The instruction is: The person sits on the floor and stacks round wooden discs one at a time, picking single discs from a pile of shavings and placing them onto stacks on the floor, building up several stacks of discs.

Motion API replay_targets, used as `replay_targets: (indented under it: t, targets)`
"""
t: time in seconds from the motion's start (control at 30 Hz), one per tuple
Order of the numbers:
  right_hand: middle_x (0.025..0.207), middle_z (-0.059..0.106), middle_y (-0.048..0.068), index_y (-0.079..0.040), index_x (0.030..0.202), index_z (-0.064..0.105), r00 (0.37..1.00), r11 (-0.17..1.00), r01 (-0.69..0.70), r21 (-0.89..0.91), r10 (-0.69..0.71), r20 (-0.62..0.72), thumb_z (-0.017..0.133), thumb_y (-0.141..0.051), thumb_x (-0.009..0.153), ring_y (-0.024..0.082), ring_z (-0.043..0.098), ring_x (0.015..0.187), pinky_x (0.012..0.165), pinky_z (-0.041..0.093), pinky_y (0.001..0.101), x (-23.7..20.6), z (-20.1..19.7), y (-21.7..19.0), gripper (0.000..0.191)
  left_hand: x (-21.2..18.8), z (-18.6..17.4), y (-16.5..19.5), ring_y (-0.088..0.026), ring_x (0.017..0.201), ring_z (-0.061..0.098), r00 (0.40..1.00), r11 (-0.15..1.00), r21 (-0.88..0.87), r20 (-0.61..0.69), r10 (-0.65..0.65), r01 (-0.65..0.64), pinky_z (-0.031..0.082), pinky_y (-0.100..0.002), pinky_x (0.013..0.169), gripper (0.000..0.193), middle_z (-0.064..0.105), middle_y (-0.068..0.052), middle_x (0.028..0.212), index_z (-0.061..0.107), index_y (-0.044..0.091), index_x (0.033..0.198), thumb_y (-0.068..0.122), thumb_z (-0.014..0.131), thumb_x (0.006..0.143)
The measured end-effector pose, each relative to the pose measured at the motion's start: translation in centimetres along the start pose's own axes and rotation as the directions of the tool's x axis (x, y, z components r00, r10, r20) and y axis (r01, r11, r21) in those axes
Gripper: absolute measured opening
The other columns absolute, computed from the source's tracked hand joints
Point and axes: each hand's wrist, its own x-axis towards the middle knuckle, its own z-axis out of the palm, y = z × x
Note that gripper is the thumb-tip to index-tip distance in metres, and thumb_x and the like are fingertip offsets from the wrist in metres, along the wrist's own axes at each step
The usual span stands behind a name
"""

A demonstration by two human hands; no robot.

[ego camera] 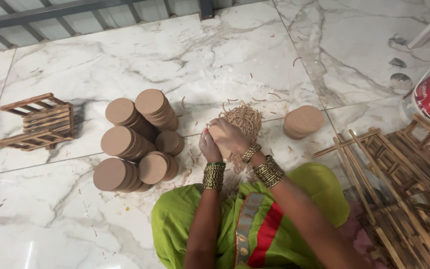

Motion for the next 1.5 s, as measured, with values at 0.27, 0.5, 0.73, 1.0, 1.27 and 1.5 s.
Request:
replay_targets:
  t: [0.27, 0.5, 0.73, 1.0, 1.27, 1.5]
  targets:
    - [0.142, 0.059, 0.021, -0.004, 0.145, 0.048, 0.910, 0.997, 0.043, -0.056, -0.063, -0.410, 0.067, -0.010, 0.089, 0.038, 0.060, 0.130, 0.108, 0.049, 0.0445, -4.8, 4.3, -0.9, 0.059, 0.4, -0.7, -0.3, -0.017, 0.076, 0.070, 0.982, 0.736, 0.651, 0.156, 0.107, -0.184, 0.058, -0.031, 0.067, 0.049, 0.072, -0.011, 0.089, 0.064, -0.003, 0.118, 0.031, 0.030, 0.108]
    - [0.135, 0.062, 0.021, -0.002, 0.144, 0.046, 0.983, 0.969, -0.164, -0.185, 0.176, 0.051, 0.070, -0.028, 0.092, 0.037, 0.065, 0.118, 0.099, 0.053, 0.0441, -1.0, -1.3, 1.3, 0.063, -0.5, -0.2, 1.3, -0.026, 0.073, 0.068, 0.964, 0.933, 0.328, 0.258, 0.062, -0.148, 0.054, -0.038, 0.068, 0.052, 0.072, -0.020, 0.081, 0.071, -0.005, 0.097, 0.030, 0.035, 0.114]
    - [0.125, 0.064, 0.022, -0.001, 0.140, 0.051, 0.920, 0.950, -0.307, -0.061, 0.280, -0.273, 0.082, -0.026, 0.081, 0.032, 0.066, 0.111, 0.094, 0.051, 0.0418, -4.7, 0.7, 1.0, 0.072, 0.9, -1.1, -0.9, -0.029, 0.074, 0.074, 0.973, 0.880, 0.468, -0.227, 0.032, 0.080, 0.058, -0.038, 0.069, 0.055, 0.075, -0.023, 0.084, 0.070, -0.010, 0.097, 0.033, 0.039, 0.111]
    - [0.106, 0.069, 0.008, -0.005, 0.127, 0.059, 0.726, 0.761, -0.260, 0.594, 0.560, -0.400, 0.077, 0.000, 0.078, 0.018, 0.070, 0.083, 0.064, 0.062, 0.0287, -5.9, -1.6, 5.2, 0.053, -1.4, 0.3, -2.6, -0.024, 0.060, 0.064, 0.982, 0.867, 0.465, -0.030, -0.187, 0.180, 0.050, -0.037, 0.054, 0.046, 0.068, -0.019, 0.078, 0.069, -0.003, 0.110, 0.036, 0.046, 0.112]
    - [0.084, 0.066, 0.004, -0.004, 0.105, 0.063, 0.256, 0.822, -0.008, 0.570, 0.553, -0.793, 0.067, 0.008, 0.082, 0.012, 0.060, 0.057, 0.046, 0.048, 0.0269, -10.8, -16.2, 11.3, 0.027, 0.4, -2.3, -1.1, -0.011, 0.057, 0.070, 0.982, 0.791, 0.604, 0.064, -0.176, 0.103, 0.053, -0.025, 0.050, 0.021, 0.078, -0.004, 0.082, 0.068, 0.014, 0.117, 0.024, 0.057, 0.102]
    - [0.098, 0.063, 0.011, -0.003, 0.112, 0.057, 0.311, 0.855, -0.254, 0.453, 0.516, -0.798, 0.076, 0.004, 0.074, 0.024, 0.067, 0.077, 0.061, 0.056, 0.0372, -11.1, -19.1, 13.3, 0.043, 0.6, -2.7, -1.5, -0.013, 0.056, 0.069, 0.956, 0.813, 0.539, 0.046, -0.289, 0.219, 0.052, -0.028, 0.046, 0.023, 0.076, -0.005, 0.083, 0.060, 0.012, 0.122, 0.017, 0.057, 0.100]
